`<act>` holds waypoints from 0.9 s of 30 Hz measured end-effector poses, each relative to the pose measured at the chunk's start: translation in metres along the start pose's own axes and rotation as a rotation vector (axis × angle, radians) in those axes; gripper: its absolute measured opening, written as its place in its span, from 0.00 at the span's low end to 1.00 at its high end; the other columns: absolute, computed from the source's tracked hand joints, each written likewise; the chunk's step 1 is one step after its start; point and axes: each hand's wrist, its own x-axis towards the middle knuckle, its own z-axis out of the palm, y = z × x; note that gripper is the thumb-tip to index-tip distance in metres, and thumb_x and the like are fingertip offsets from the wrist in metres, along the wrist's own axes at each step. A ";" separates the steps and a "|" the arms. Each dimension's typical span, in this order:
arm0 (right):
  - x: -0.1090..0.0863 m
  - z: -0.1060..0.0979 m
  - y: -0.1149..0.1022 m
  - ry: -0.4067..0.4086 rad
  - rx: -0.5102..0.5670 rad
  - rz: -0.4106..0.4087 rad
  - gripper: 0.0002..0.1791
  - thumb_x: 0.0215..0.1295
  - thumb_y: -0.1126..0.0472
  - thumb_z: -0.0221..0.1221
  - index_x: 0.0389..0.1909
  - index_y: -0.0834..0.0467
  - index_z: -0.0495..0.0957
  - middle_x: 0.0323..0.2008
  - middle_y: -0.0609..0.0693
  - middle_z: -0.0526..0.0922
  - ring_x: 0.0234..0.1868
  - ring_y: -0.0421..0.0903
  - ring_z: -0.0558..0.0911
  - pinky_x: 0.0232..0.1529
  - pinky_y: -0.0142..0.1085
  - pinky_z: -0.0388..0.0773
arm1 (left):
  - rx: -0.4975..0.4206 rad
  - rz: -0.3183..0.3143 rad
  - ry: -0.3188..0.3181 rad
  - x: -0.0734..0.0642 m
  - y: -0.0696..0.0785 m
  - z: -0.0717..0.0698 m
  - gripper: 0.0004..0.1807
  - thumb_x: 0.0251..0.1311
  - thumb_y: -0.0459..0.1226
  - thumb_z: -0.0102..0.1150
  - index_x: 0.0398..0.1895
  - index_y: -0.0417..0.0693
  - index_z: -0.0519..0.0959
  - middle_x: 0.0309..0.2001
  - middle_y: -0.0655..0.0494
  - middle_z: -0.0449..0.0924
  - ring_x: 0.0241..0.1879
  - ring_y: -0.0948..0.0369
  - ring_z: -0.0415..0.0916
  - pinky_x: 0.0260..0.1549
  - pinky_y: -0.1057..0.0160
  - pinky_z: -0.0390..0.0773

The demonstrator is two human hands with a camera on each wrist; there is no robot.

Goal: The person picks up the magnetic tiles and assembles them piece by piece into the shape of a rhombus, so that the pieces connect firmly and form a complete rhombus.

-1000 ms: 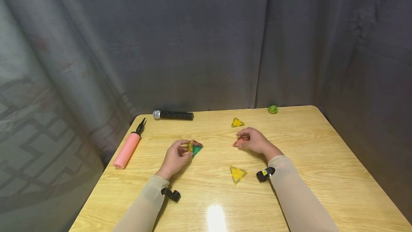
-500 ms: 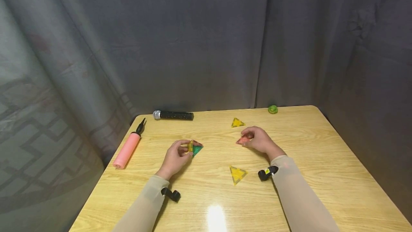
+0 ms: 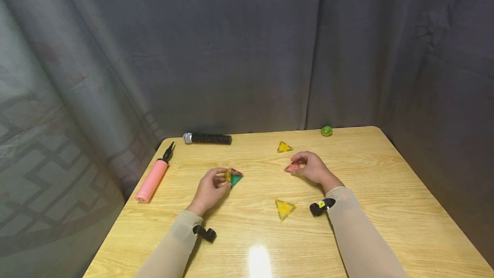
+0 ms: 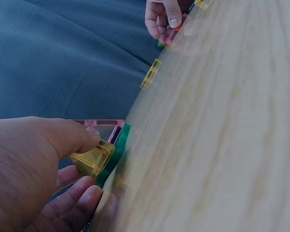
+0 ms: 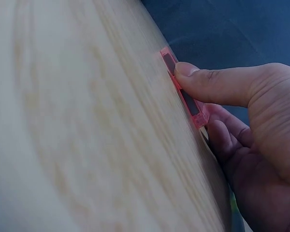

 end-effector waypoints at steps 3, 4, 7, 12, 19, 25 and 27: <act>0.000 0.000 0.001 0.009 0.007 0.000 0.25 0.56 0.65 0.78 0.55 0.60 0.83 0.53 0.59 0.80 0.53 0.57 0.76 0.56 0.49 0.73 | 0.000 0.002 0.000 0.000 0.000 0.000 0.25 0.62 0.32 0.74 0.63 0.51 0.80 0.55 0.52 0.78 0.50 0.57 0.82 0.42 0.64 0.85; 0.000 0.000 0.001 0.012 0.009 -0.001 0.25 0.56 0.65 0.78 0.55 0.60 0.83 0.53 0.59 0.80 0.53 0.57 0.75 0.56 0.49 0.73 | 0.001 0.003 0.000 0.000 0.000 0.000 0.25 0.62 0.32 0.74 0.63 0.51 0.80 0.55 0.51 0.78 0.50 0.57 0.82 0.42 0.64 0.85; 0.000 0.000 0.002 0.018 0.019 -0.008 0.26 0.55 0.66 0.79 0.55 0.61 0.82 0.53 0.59 0.80 0.53 0.57 0.75 0.56 0.49 0.74 | 0.004 0.000 0.000 0.000 0.000 0.000 0.26 0.62 0.32 0.74 0.63 0.51 0.80 0.56 0.51 0.78 0.50 0.57 0.82 0.42 0.65 0.85; 0.001 0.000 0.004 0.039 0.006 -0.031 0.28 0.55 0.67 0.78 0.58 0.61 0.81 0.56 0.60 0.78 0.55 0.59 0.75 0.59 0.52 0.73 | -0.002 0.005 0.003 -0.001 0.000 0.000 0.26 0.63 0.32 0.74 0.64 0.52 0.79 0.57 0.51 0.77 0.50 0.56 0.82 0.41 0.65 0.84; 0.001 0.000 0.005 0.064 0.000 -0.010 0.28 0.56 0.66 0.78 0.58 0.60 0.81 0.56 0.59 0.76 0.54 0.58 0.76 0.56 0.49 0.73 | 0.001 0.044 0.024 -0.001 0.003 -0.001 0.26 0.63 0.31 0.73 0.64 0.51 0.79 0.56 0.48 0.77 0.49 0.54 0.82 0.40 0.64 0.84; 0.000 0.000 0.005 0.063 0.011 0.026 0.25 0.65 0.66 0.71 0.63 0.58 0.80 0.53 0.58 0.79 0.50 0.55 0.76 0.50 0.42 0.74 | 0.034 0.083 0.057 -0.002 0.010 -0.003 0.26 0.63 0.32 0.73 0.65 0.51 0.79 0.58 0.48 0.77 0.54 0.52 0.79 0.45 0.55 0.84; 0.000 0.000 0.006 0.063 0.011 0.015 0.24 0.68 0.66 0.69 0.64 0.58 0.79 0.51 0.58 0.80 0.49 0.54 0.76 0.48 0.40 0.75 | 0.048 0.099 0.074 -0.002 0.013 -0.004 0.25 0.64 0.33 0.73 0.64 0.53 0.80 0.59 0.51 0.77 0.55 0.51 0.78 0.46 0.53 0.84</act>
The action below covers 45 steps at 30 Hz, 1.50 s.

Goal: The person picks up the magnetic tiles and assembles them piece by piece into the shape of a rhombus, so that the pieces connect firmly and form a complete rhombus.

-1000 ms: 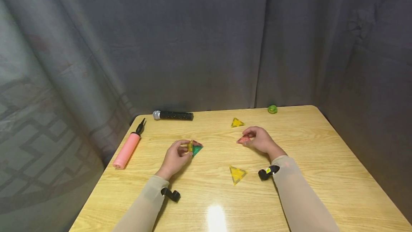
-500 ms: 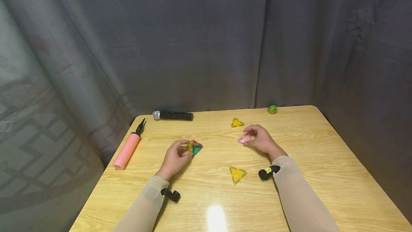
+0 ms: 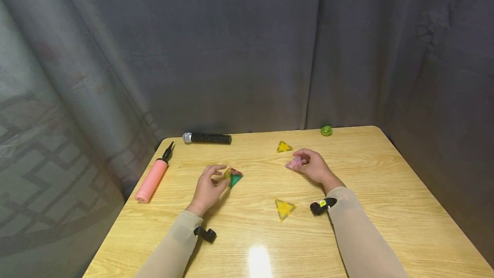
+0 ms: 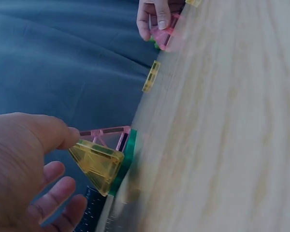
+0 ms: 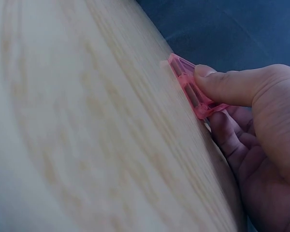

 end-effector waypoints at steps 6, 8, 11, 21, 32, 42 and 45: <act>0.003 0.000 0.004 0.031 0.014 -0.052 0.25 0.70 0.66 0.68 0.67 0.58 0.78 0.48 0.57 0.82 0.45 0.52 0.78 0.43 0.32 0.78 | 0.036 0.087 0.053 0.000 0.012 0.000 0.23 0.64 0.33 0.73 0.61 0.56 0.81 0.58 0.60 0.76 0.54 0.54 0.78 0.44 0.54 0.83; 0.004 0.000 0.005 0.039 0.025 -0.066 0.26 0.69 0.67 0.68 0.67 0.59 0.77 0.48 0.57 0.83 0.44 0.51 0.79 0.42 0.30 0.78 | 0.037 0.125 0.052 -0.001 0.016 0.001 0.22 0.64 0.33 0.73 0.60 0.56 0.81 0.58 0.61 0.76 0.52 0.54 0.78 0.42 0.54 0.83; 0.005 0.000 0.006 0.045 0.044 -0.068 0.27 0.69 0.67 0.69 0.68 0.60 0.76 0.47 0.57 0.83 0.43 0.51 0.79 0.40 0.29 0.78 | 0.029 0.179 0.032 -0.003 0.024 0.003 0.21 0.64 0.34 0.73 0.59 0.55 0.81 0.58 0.62 0.76 0.50 0.53 0.78 0.39 0.54 0.81; 0.003 -0.002 0.008 0.055 0.110 -0.072 0.23 0.71 0.65 0.68 0.64 0.65 0.78 0.48 0.60 0.83 0.43 0.51 0.81 0.39 0.28 0.82 | 0.040 0.265 -0.140 -0.013 0.047 0.019 0.21 0.67 0.36 0.70 0.63 0.50 0.80 0.56 0.57 0.78 0.51 0.51 0.78 0.46 0.51 0.83; -0.001 -0.002 0.006 0.162 0.053 -0.048 0.18 0.68 0.52 0.72 0.50 0.61 0.86 0.46 0.57 0.87 0.41 0.48 0.83 0.39 0.27 0.80 | 0.148 0.337 -0.457 -0.027 0.070 0.044 0.20 0.71 0.43 0.67 0.64 0.58 0.79 0.57 0.61 0.79 0.56 0.60 0.77 0.54 0.65 0.79; 0.000 -0.003 0.008 0.227 0.063 -0.083 0.15 0.69 0.53 0.71 0.43 0.62 0.86 0.42 0.57 0.85 0.36 0.46 0.79 0.34 0.27 0.77 | 0.224 0.442 -0.687 -0.034 0.086 0.058 0.22 0.71 0.47 0.67 0.66 0.59 0.79 0.63 0.68 0.75 0.63 0.69 0.70 0.64 0.69 0.71; 0.000 -0.002 0.008 0.237 0.078 -0.098 0.11 0.70 0.58 0.70 0.41 0.63 0.85 0.38 0.56 0.86 0.34 0.44 0.79 0.33 0.27 0.78 | 0.235 0.465 -0.727 -0.036 0.089 0.062 0.23 0.70 0.48 0.68 0.67 0.61 0.79 0.63 0.68 0.74 0.64 0.69 0.69 0.64 0.70 0.70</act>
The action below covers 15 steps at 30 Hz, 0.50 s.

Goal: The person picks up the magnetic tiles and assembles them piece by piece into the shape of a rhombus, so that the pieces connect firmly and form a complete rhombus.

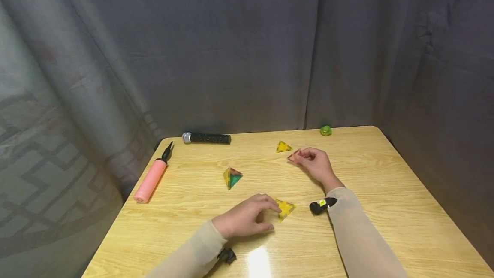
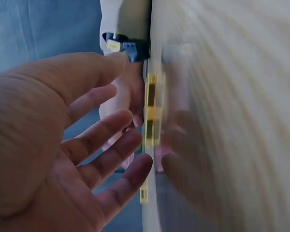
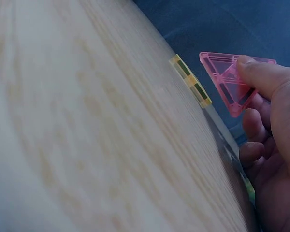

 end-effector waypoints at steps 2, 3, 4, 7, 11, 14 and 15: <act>0.000 0.001 0.000 0.005 0.005 0.006 0.10 0.70 0.59 0.69 0.41 0.63 0.85 0.36 0.55 0.86 0.32 0.43 0.80 0.32 0.27 0.78 | 0.010 0.015 -0.021 0.002 0.002 0.002 0.24 0.70 0.48 0.68 0.67 0.61 0.78 0.64 0.68 0.74 0.65 0.69 0.69 0.65 0.71 0.69; 0.000 0.001 0.000 0.008 0.001 0.009 0.10 0.70 0.59 0.69 0.41 0.63 0.85 0.36 0.54 0.86 0.32 0.43 0.80 0.32 0.28 0.78 | 0.015 0.022 -0.029 0.002 0.003 0.003 0.25 0.69 0.49 0.69 0.67 0.61 0.78 0.64 0.69 0.73 0.66 0.69 0.68 0.65 0.71 0.69; 0.000 0.001 0.000 0.013 -0.001 0.013 0.10 0.70 0.59 0.69 0.41 0.63 0.85 0.35 0.54 0.86 0.32 0.43 0.79 0.32 0.28 0.77 | 0.019 0.029 -0.036 0.003 0.004 0.004 0.25 0.69 0.49 0.69 0.67 0.61 0.78 0.65 0.69 0.73 0.66 0.69 0.68 0.65 0.71 0.68; 0.000 0.001 0.000 0.032 -0.004 0.024 0.11 0.70 0.57 0.70 0.42 0.62 0.86 0.35 0.53 0.86 0.32 0.44 0.78 0.32 0.28 0.76 | 0.031 0.043 -0.046 0.005 0.007 0.006 0.26 0.68 0.49 0.69 0.68 0.61 0.78 0.66 0.68 0.73 0.68 0.69 0.67 0.66 0.71 0.67; 0.000 0.002 0.001 0.047 0.005 0.015 0.12 0.71 0.56 0.69 0.42 0.63 0.86 0.35 0.53 0.85 0.32 0.43 0.78 0.32 0.28 0.76 | 0.054 0.064 -0.052 0.006 0.009 0.006 0.25 0.68 0.49 0.70 0.67 0.59 0.79 0.67 0.67 0.73 0.69 0.68 0.66 0.68 0.71 0.64; 0.000 0.002 0.002 0.050 0.021 -0.001 0.12 0.71 0.56 0.69 0.42 0.63 0.86 0.35 0.53 0.86 0.31 0.41 0.79 0.31 0.27 0.78 | 0.084 0.075 -0.060 0.006 0.009 0.007 0.25 0.68 0.49 0.70 0.67 0.58 0.80 0.67 0.67 0.74 0.70 0.68 0.66 0.70 0.70 0.63; 0.000 0.002 0.002 0.052 0.029 -0.007 0.12 0.71 0.56 0.69 0.42 0.63 0.86 0.35 0.54 0.86 0.31 0.40 0.80 0.31 0.27 0.79 | 0.094 0.074 -0.062 0.006 0.009 0.008 0.26 0.68 0.50 0.70 0.67 0.58 0.80 0.68 0.67 0.74 0.70 0.68 0.66 0.70 0.69 0.63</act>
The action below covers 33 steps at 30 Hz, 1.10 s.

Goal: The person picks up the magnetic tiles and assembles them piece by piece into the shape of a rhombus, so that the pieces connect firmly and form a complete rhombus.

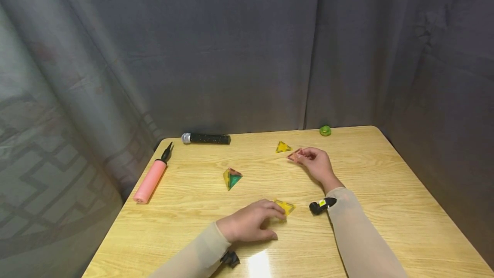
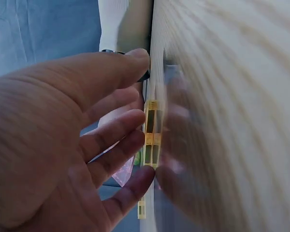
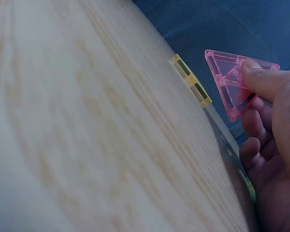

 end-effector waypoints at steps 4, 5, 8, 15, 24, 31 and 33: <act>-0.001 0.000 0.000 0.010 0.024 -0.009 0.13 0.70 0.56 0.70 0.42 0.64 0.86 0.35 0.55 0.86 0.30 0.40 0.80 0.31 0.27 0.80 | 0.042 -0.026 0.005 -0.001 -0.003 0.002 0.27 0.67 0.51 0.70 0.67 0.58 0.80 0.69 0.67 0.72 0.70 0.66 0.66 0.71 0.65 0.65; -0.001 0.000 0.000 0.012 0.027 -0.008 0.13 0.70 0.56 0.70 0.42 0.64 0.86 0.34 0.55 0.86 0.30 0.40 0.80 0.31 0.27 0.80 | 0.050 -0.035 0.007 -0.002 -0.003 0.002 0.27 0.67 0.52 0.70 0.67 0.58 0.80 0.70 0.67 0.72 0.71 0.66 0.66 0.71 0.63 0.65; -0.001 0.000 -0.001 0.007 0.026 -0.001 0.13 0.70 0.55 0.70 0.42 0.64 0.86 0.35 0.56 0.86 0.31 0.40 0.81 0.31 0.27 0.80 | 0.057 -0.059 0.020 -0.004 -0.005 0.001 0.27 0.66 0.52 0.71 0.66 0.58 0.81 0.71 0.67 0.72 0.71 0.64 0.66 0.70 0.61 0.67; -0.001 0.000 -0.002 -0.010 0.020 0.021 0.13 0.72 0.56 0.68 0.45 0.63 0.85 0.39 0.57 0.86 0.34 0.41 0.82 0.34 0.26 0.80 | 0.056 -0.103 0.041 -0.006 -0.012 -0.001 0.28 0.67 0.52 0.70 0.68 0.57 0.80 0.73 0.67 0.71 0.69 0.63 0.67 0.69 0.57 0.69; 0.000 0.001 -0.004 -0.031 0.031 0.022 0.13 0.74 0.56 0.66 0.46 0.63 0.85 0.37 0.58 0.86 0.33 0.41 0.82 0.34 0.27 0.81 | 0.020 -0.186 0.066 -0.010 -0.022 -0.001 0.27 0.69 0.51 0.67 0.69 0.59 0.79 0.74 0.65 0.68 0.72 0.62 0.64 0.70 0.52 0.68; 0.001 0.001 -0.003 -0.033 0.034 -0.004 0.11 0.74 0.58 0.65 0.46 0.64 0.84 0.34 0.54 0.86 0.33 0.40 0.82 0.33 0.26 0.80 | -0.020 -0.191 0.084 -0.013 -0.028 -0.005 0.30 0.70 0.49 0.67 0.72 0.49 0.76 0.73 0.60 0.69 0.73 0.60 0.65 0.72 0.58 0.66; 0.000 0.001 -0.003 -0.043 0.039 -0.013 0.11 0.74 0.59 0.65 0.45 0.65 0.84 0.34 0.55 0.87 0.32 0.40 0.83 0.33 0.27 0.81 | -0.031 -0.194 0.078 -0.014 -0.029 -0.006 0.31 0.71 0.49 0.67 0.73 0.48 0.75 0.74 0.59 0.68 0.73 0.60 0.65 0.73 0.59 0.65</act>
